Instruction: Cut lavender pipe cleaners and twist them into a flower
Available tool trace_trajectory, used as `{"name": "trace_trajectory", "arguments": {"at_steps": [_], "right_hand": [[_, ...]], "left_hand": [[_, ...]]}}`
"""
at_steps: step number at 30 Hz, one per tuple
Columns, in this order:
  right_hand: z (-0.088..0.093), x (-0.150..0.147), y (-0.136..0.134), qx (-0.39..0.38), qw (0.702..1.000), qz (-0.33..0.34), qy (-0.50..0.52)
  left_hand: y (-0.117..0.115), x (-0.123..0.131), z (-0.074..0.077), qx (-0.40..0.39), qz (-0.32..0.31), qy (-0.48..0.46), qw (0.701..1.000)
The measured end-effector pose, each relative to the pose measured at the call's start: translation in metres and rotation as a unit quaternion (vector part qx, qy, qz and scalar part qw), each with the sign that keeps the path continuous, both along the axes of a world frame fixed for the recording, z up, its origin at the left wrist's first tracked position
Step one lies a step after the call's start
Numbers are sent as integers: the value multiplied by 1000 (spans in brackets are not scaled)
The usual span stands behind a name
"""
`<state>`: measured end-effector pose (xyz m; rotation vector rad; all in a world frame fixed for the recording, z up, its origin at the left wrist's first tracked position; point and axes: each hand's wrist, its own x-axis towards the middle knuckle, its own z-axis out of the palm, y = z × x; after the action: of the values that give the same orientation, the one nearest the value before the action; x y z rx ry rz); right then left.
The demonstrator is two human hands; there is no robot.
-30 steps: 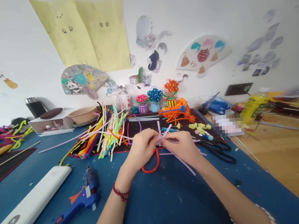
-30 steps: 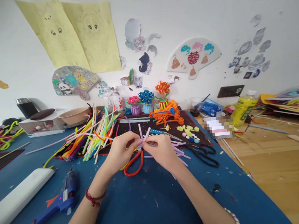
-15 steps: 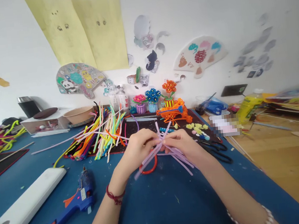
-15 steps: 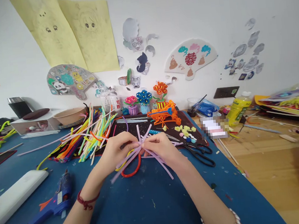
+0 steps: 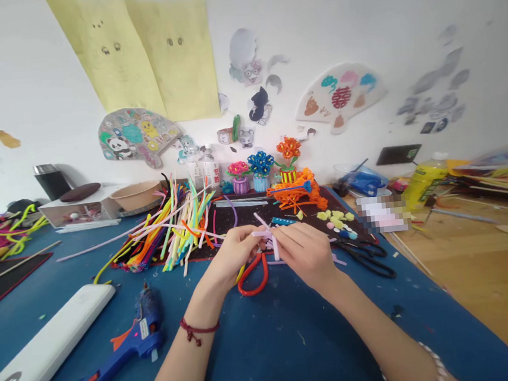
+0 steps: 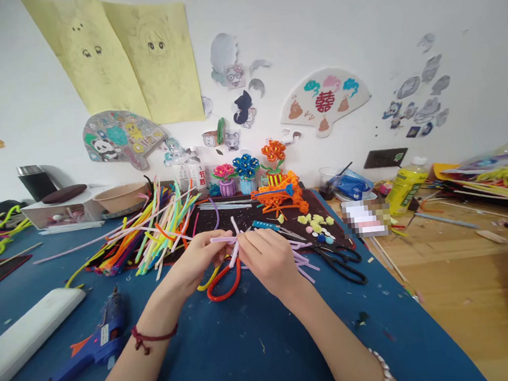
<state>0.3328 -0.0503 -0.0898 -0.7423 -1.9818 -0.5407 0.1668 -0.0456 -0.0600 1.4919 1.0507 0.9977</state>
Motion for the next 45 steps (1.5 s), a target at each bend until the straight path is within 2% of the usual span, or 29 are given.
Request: {"name": "trace_trajectory", "arguments": {"at_steps": [4, 7, 11, 14, 17, 20, 24, 25, 27, 30, 34, 38, 41, 45], "right_hand": [[0, 4, 0, 14, 999, 6, -28], [0, 3, 1, -12, 1000, 14, -13], [3, -3, 0, -86, 994, 26, 66], [10, -4, -3, -191, 969, 56, 148], [18, 1, -4, -352, 907, 114, 199], [23, 8, -2, -490, 813, 195, 247], [21, 12, 2, -601, 678, 282, 316], [20, 12, 2, -619, 650, 296, 326], [19, 13, 4, -641, 619, 310, 332], [21, 16, 4, -647, 612, 306, 336], [25, 21, 6, -635, 618, 303, 351], [23, 25, 8, -628, 582, 320, 405], [21, 22, 8, -630, 570, 339, 404], [17, 14, 10, -620, 553, 380, 406]], "left_hand": [[-4, 6, 1, -46, -37, -87, 994], [-5, 9, 1, -25, -19, -92, 995], [-4, 7, 2, 82, 10, -12, 996], [-5, 3, 5, 206, 43, 120, 970], [-8, -1, 9, 299, 34, 210, 930], [-10, -3, 12, 365, -4, 225, 904], [-12, -4, 14, 395, -29, 218, 892], [-12, -3, 13, 396, -29, 215, 892], [-13, -2, 13, 395, -29, 206, 895], [-12, 1, 12, 375, -13, 182, 909], [-9, 6, 9, 272, 30, 140, 952], [-7, 8, 6, 148, 84, 15, 985], [-8, 11, 7, 83, 109, -83, 987], [-11, 16, 9, 40, 129, -184, 974]]}}
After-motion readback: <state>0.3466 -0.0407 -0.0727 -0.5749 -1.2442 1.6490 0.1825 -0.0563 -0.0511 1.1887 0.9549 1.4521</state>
